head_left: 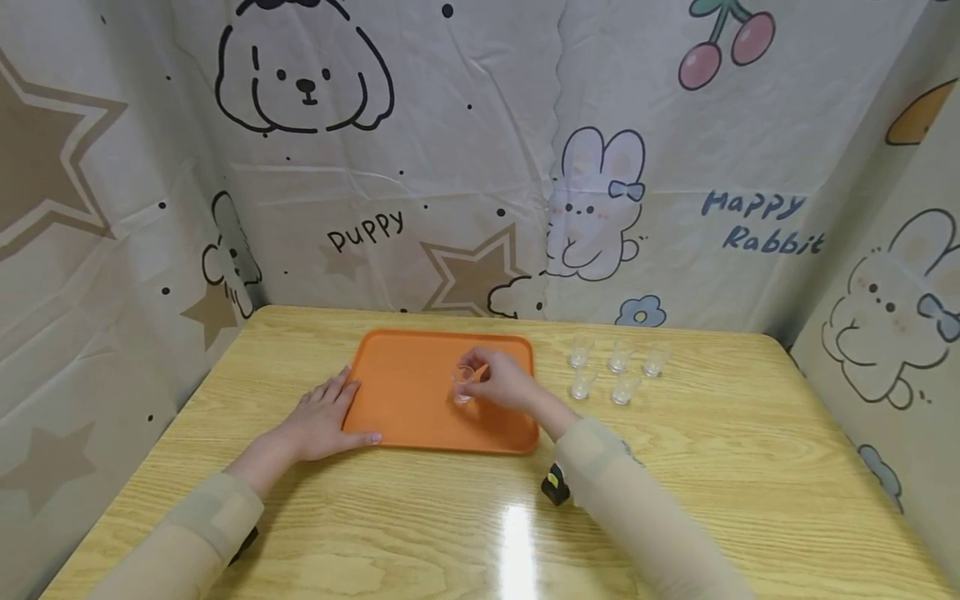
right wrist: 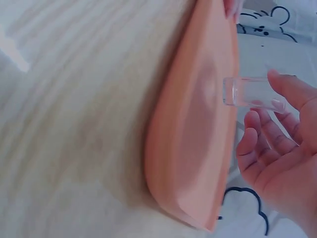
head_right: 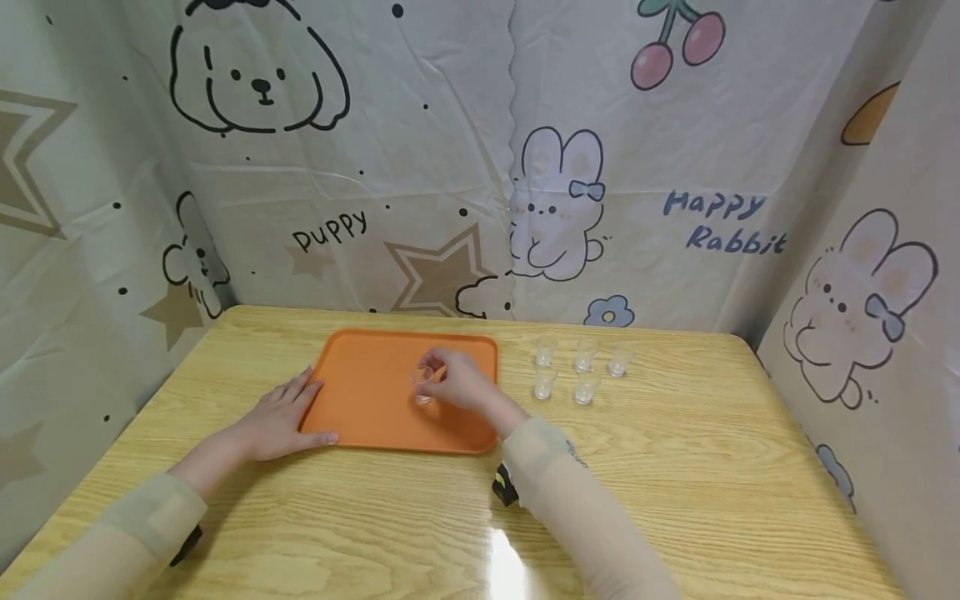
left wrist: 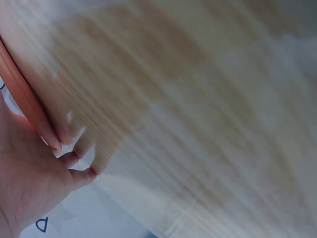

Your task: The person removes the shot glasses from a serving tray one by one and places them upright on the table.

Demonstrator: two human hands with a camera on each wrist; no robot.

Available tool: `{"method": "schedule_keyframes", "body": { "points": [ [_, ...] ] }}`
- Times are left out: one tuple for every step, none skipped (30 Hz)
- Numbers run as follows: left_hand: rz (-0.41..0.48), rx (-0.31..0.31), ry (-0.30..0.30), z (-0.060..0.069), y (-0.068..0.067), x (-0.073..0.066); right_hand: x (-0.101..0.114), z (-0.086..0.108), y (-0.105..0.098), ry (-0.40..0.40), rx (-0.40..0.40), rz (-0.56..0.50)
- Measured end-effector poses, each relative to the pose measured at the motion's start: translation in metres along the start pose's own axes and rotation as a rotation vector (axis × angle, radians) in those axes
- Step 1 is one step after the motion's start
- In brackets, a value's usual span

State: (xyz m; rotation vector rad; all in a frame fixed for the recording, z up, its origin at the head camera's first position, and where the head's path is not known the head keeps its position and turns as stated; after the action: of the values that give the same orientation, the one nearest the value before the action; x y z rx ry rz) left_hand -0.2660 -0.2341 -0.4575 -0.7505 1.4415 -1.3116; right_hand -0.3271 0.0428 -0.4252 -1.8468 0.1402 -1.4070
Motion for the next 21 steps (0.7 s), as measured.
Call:
{"method": "schedule_keyframes", "body": {
  "points": [
    [-0.001, -0.001, 0.001, 0.0, 0.0, 0.001, 0.002, 0.002, -0.004, -0.008, 0.003, 0.009],
    [-0.003, -0.001, 0.0, 0.0, 0.0, 0.001, 0.004, 0.004, -0.008, -0.02, 0.006, 0.017],
    [-0.003, -0.002, -0.001, -0.001, 0.001, 0.001, 0.006, 0.007, -0.012, -0.028, 0.011, 0.029],
    [-0.003, -0.003, -0.001, -0.001, 0.001, 0.002, 0.008, 0.009, -0.017, -0.044, 0.016, 0.044],
    [-0.004, -0.002, -0.002, -0.001, 0.001, 0.002, 0.011, 0.012, -0.022, -0.058, 0.021, 0.054],
    [-0.005, -0.001, -0.003, -0.001, 0.001, 0.003, 0.014, 0.014, -0.028, -0.068, 0.024, 0.069],
    [-0.006, 0.0, -0.003, -0.001, 0.002, 0.003, 0.016, 0.016, -0.035, -0.082, 0.024, 0.084],
    [-0.006, 0.001, -0.004, -0.001, 0.002, 0.003, 0.019, 0.019, -0.041, -0.09, 0.025, 0.096],
    [-0.003, 0.001, -0.004, -0.001, 0.002, 0.003, 0.022, 0.022, -0.049, -0.089, 0.026, 0.105],
    [-0.003, 0.002, -0.004, -0.001, 0.002, 0.002, 0.024, 0.025, -0.056, -0.088, 0.025, 0.113],
    [-0.001, 0.002, -0.004, -0.001, 0.002, 0.002, 0.026, 0.028, -0.064, -0.08, 0.023, 0.116],
    [0.0, 0.001, -0.004, -0.001, 0.001, 0.002, 0.028, 0.031, -0.071, -0.079, 0.02, 0.123],
    [0.001, 0.002, -0.004, -0.001, 0.001, 0.002, 0.031, 0.035, -0.079, -0.074, 0.019, 0.123],
    [0.002, 0.002, -0.004, 0.0, 0.001, 0.001, 0.033, 0.038, -0.086, -0.068, 0.018, 0.124],
    [0.002, 0.002, -0.004, 0.0, 0.0, 0.001, 0.034, 0.041, -0.093, -0.065, 0.014, 0.128],
    [0.003, 0.002, -0.003, 0.0, 0.0, 0.001, 0.035, 0.045, -0.1, -0.066, 0.008, 0.135],
    [0.002, 0.002, -0.003, 0.0, 0.0, 0.001, 0.036, 0.048, -0.106, -0.069, 0.005, 0.138],
    [0.002, 0.003, -0.003, 0.0, 0.0, 0.001, 0.036, 0.052, -0.113, -0.077, -0.002, 0.145],
    [0.001, 0.003, -0.003, -0.001, 0.0, 0.001, 0.037, 0.056, -0.119, -0.079, -0.013, 0.157],
    [0.0, 0.003, -0.002, -0.001, 0.0, 0.0, 0.036, 0.06, -0.125, -0.084, -0.026, 0.175],
    [-0.001, 0.003, -0.002, -0.001, 0.0, 0.001, 0.036, 0.064, -0.131, -0.086, -0.039, 0.19]
  ]
}}
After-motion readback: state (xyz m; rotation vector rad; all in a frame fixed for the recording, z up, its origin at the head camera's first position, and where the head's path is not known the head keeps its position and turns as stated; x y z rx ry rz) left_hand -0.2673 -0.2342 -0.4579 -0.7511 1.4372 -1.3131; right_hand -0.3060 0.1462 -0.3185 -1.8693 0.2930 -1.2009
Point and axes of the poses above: each hand's wrist, its own z-axis away from the middle knuckle, its own y-axis out of the palm, x = y × z, the point moved 4 cm from there along -z, towards the middle knuckle
